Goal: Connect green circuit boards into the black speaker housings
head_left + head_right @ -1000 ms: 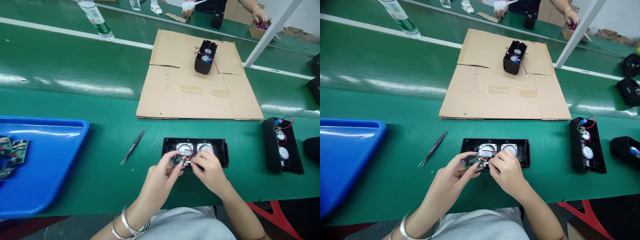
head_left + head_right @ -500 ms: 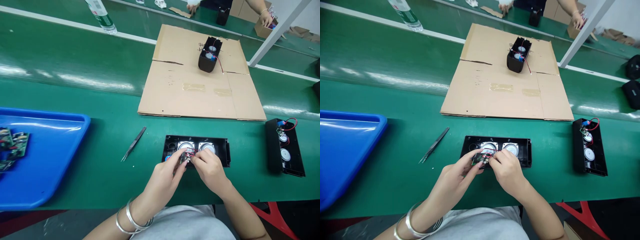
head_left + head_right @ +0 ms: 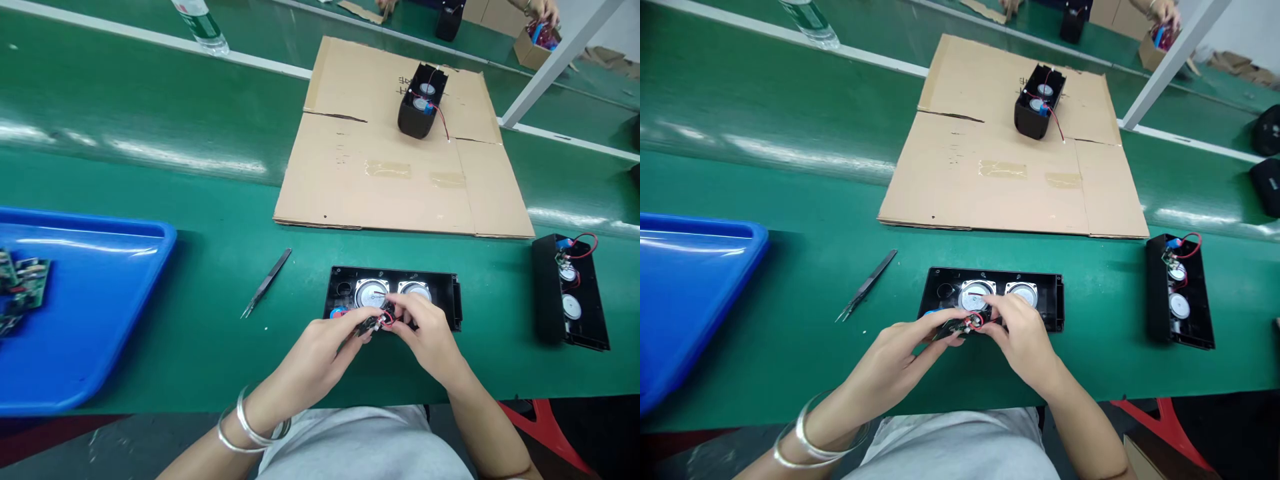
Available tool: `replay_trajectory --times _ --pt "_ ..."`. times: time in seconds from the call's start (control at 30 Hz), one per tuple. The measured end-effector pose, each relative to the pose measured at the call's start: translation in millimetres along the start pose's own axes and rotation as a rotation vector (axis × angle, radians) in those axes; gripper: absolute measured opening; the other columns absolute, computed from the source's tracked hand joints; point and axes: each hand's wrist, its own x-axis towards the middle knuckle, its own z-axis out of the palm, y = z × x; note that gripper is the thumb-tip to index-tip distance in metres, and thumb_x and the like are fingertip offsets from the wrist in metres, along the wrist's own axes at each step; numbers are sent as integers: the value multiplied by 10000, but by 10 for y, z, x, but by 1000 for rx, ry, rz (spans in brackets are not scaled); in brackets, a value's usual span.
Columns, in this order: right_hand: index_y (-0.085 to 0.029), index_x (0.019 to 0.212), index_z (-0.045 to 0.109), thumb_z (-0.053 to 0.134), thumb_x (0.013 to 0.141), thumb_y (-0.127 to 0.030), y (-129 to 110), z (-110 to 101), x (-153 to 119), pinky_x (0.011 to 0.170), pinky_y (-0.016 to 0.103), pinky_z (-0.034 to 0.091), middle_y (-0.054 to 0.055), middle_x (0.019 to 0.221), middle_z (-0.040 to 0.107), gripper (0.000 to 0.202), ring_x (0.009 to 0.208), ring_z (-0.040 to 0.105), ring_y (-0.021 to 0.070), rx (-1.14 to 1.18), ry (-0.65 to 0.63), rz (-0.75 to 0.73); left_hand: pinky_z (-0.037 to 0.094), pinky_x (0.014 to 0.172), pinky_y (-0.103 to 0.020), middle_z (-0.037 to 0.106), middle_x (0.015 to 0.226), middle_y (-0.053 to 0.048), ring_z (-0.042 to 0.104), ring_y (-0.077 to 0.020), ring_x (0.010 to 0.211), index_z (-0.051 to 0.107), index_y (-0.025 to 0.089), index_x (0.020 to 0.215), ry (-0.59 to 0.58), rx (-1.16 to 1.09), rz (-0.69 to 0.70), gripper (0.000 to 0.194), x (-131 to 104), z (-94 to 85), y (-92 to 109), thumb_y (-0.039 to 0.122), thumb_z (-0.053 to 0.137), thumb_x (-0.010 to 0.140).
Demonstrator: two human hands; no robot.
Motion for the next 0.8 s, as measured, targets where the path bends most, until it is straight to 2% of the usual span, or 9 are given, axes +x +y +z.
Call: replay_trajectory --times 0.07,0.2,0.3,0.37,0.43,0.53,0.67,0.8 --pt "-162 940 602 481 895 -232 -8 3 -1 604 263 455 39 759 594 147 703 543 153 -4 -44 -29 523 605 -188 725 813 5 692 -130 676 555 217 1076 -3 6 17 254 -17 0 -14 193 404 874" --pt "-142 904 618 447 907 -210 -21 33 -12 622 286 448 56 748 601 185 706 527 167 -56 -5 -69 536 602 -187 730 822 -2 697 -132 675 559 213 1060 33 -31 -4 244 -42 5 -16 195 420 861" --pt "-162 902 624 521 874 -231 -21 -46 9 652 290 454 40 756 603 128 734 529 168 -22 -75 -27 552 563 -183 732 789 3 703 -145 670 565 220 1047 40 -149 -131 228 -72 16 14 238 464 843" --pt "-187 934 624 608 817 -232 -21 -135 58 657 270 469 32 862 605 126 743 539 148 51 -184 24 565 541 -188 733 788 4 707 -158 670 569 228 1029 56 -249 -234 221 -98 24 38 275 501 824" --pt "-202 992 616 610 809 -187 -24 -188 141 629 242 478 39 1005 586 184 712 544 115 101 -226 76 584 573 -213 732 788 6 708 -168 676 576 230 1001 97 -316 -308 211 -119 27 58 287 526 805" --pt "-173 1022 622 547 827 -97 -34 -135 293 664 250 486 66 1082 600 222 748 567 120 71 -174 81 599 641 -257 722 730 19 706 -174 687 585 223 965 152 -377 -365 196 -121 28 88 281 551 781" --pt "-160 825 682 569 804 -71 -5 -43 376 705 280 479 36 817 689 146 747 584 155 11 -141 -21 603 668 -290 711 687 18 706 -190 714 581 210 937 242 -436 -438 186 -83 55 163 287 567 769" --pt "-184 813 681 592 802 -110 75 -154 207 585 238 471 7 738 676 116 647 582 127 48 72 109 602 658 -317 729 694 2 708 -208 676 565 199 938 327 -408 -457 226 -22 100 218 320 589 749"
